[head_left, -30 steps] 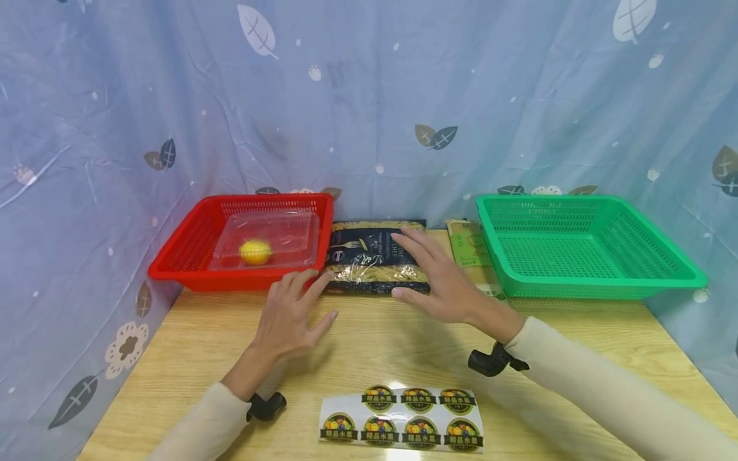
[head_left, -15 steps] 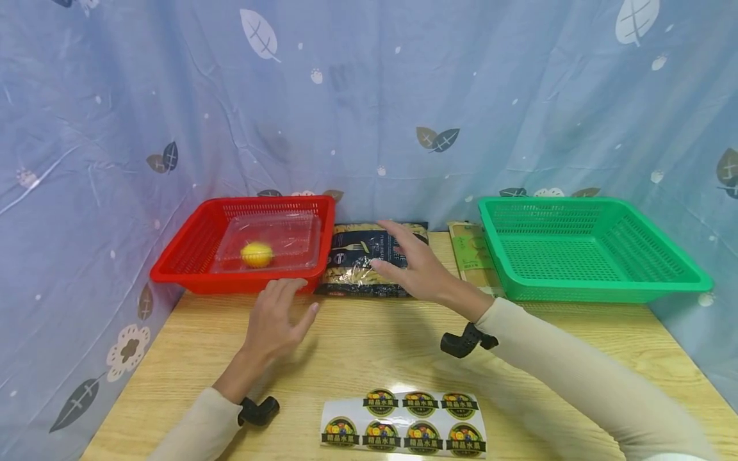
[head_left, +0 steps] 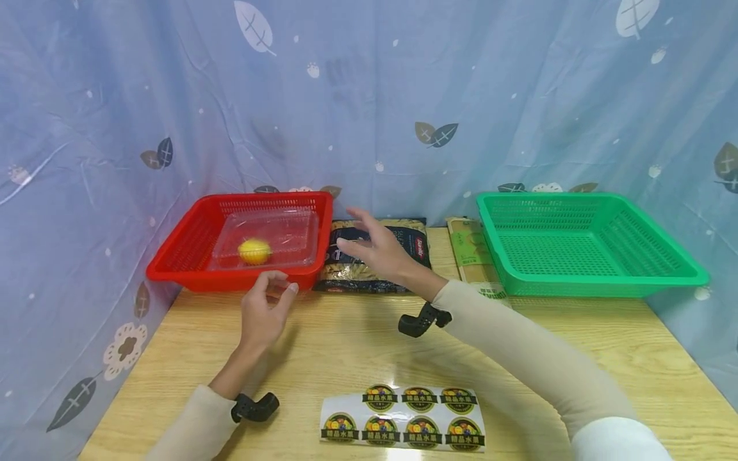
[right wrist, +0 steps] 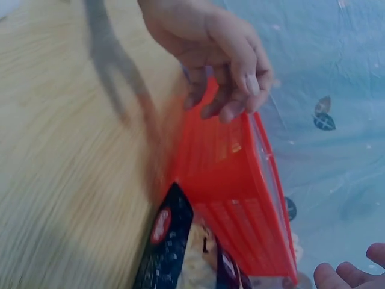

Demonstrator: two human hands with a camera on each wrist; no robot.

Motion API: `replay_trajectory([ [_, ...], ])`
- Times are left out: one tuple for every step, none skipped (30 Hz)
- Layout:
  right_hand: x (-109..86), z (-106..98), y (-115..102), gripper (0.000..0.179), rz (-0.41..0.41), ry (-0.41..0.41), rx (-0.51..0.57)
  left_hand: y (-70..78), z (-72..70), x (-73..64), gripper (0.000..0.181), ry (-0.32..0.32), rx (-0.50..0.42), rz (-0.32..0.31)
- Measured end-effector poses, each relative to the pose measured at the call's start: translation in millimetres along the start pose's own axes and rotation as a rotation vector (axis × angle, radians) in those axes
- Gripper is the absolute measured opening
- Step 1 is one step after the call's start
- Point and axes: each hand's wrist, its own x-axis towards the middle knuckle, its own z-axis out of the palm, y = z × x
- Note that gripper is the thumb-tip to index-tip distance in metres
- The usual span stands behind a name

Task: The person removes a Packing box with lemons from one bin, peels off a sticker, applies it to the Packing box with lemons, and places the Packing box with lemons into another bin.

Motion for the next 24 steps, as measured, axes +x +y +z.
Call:
replay_trajectory([
  [3.8,4,0,0.072,0.003,-0.003,0.016,0.2,-1.3,0.4,0.023,0.006,-0.007,-0.010],
  [7.2,8,0,0.071,0.006,-0.004,0.025,0.4,-2.5,0.4,0.023,0.012,-0.014,-0.023],
  [10.5,11,-1,0.070,0.002,-0.005,0.043,0.4,-3.5,0.3,0.023,0.018,-0.027,-0.041],
  [13.9,15,-1,0.070,-0.009,-0.006,0.055,0.5,-4.4,0.1,0.023,0.023,-0.044,-0.064],
  [17.0,19,-2,0.069,-0.020,-0.009,0.061,0.4,-5.1,-0.3,0.023,0.029,-0.065,-0.093],
  [19.9,22,-2,0.069,-0.029,-0.010,0.064,0.2,-5.8,-0.8,0.024,0.034,-0.093,-0.126],
  [22.5,26,-2,0.069,-0.032,-0.013,0.069,-0.3,-6.4,-1.3,0.023,0.044,-0.115,-0.161],
  [25.0,29,-3,0.069,-0.032,-0.020,0.089,-1.3,-7.0,-1.8,0.023,0.058,-0.143,-0.198],
  [27.8,33,-4,0.070,-0.030,-0.028,0.106,-2.6,-7.5,-2.1,0.023,0.071,-0.174,-0.236],
  [29.8,35,-4,0.071,-0.023,-0.035,0.117,-3.3,-6.6,-2.1,0.021,0.086,-0.210,-0.268],
  [31.6,37,-5,0.072,-0.011,-0.039,0.120,-4.2,-5.7,-2.1,0.019,0.104,-0.250,-0.303],
  [33.6,39,-5,0.074,0.002,-0.047,0.133,-5.1,-4.8,-2.1,0.017,0.124,-0.291,-0.332],
  [36.1,41,-6,0.075,0.014,-0.053,0.152,-6.1,-4.1,-2.0,0.015,0.144,-0.324,-0.354],
  [39.0,43,-6,0.076,0.022,-0.055,0.168,-6.8,-3.3,-1.7,0.013,0.161,-0.359,-0.371],
  [41.9,45,-7,0.077,0.029,-0.051,0.169,-7.1,-2.7,-1.2,0.013,0.175,-0.398,-0.382],
  [45.2,47,-8,0.077,0.033,-0.043,0.152,-7.3,-2.0,-0.6,0.013,0.191,-0.436,-0.392],
  [48.4,48,-8,0.078,0.037,-0.038,0.157,-7.7,-1.4,0.1,0.013,0.205,-0.479,-0.401],
  [51.8,50,-9,0.078,0.037,-0.032,0.159,-7.9,-1.0,0.8,0.013,0.219,-0.512,-0.407],
  [55.1,52,-9,0.078,0.044,-0.019,0.143,-7.7,-0.6,1.6,0.014,0.233,-0.548,-0.417],
  [58.3,54,-9,0.077,0.052,-0.012,0.141,-7.5,-0.3,2.4,0.015,0.250,-0.597,-0.432],
  [61.4,57,-9,0.077,0.061,-0.005,0.128,-7.2,0.0,3.1,0.015,0.271,-0.646,-0.448],
  [64.5,59,-9,0.077,0.070,0.002,0.117,-6.6,0.3,3.6,0.016,0.294,-0.688,-0.464],
  [67.2,62,-8,0.077,0.083,0.011,0.115,-5.9,0.5,4.1,0.017,0.315,-0.726,-0.476],
  [69.8,65,-8,0.077,0.091,0.026,0.091,-5.4,0.8,4.6,0.018,0.335,-0.756,-0.488],
])
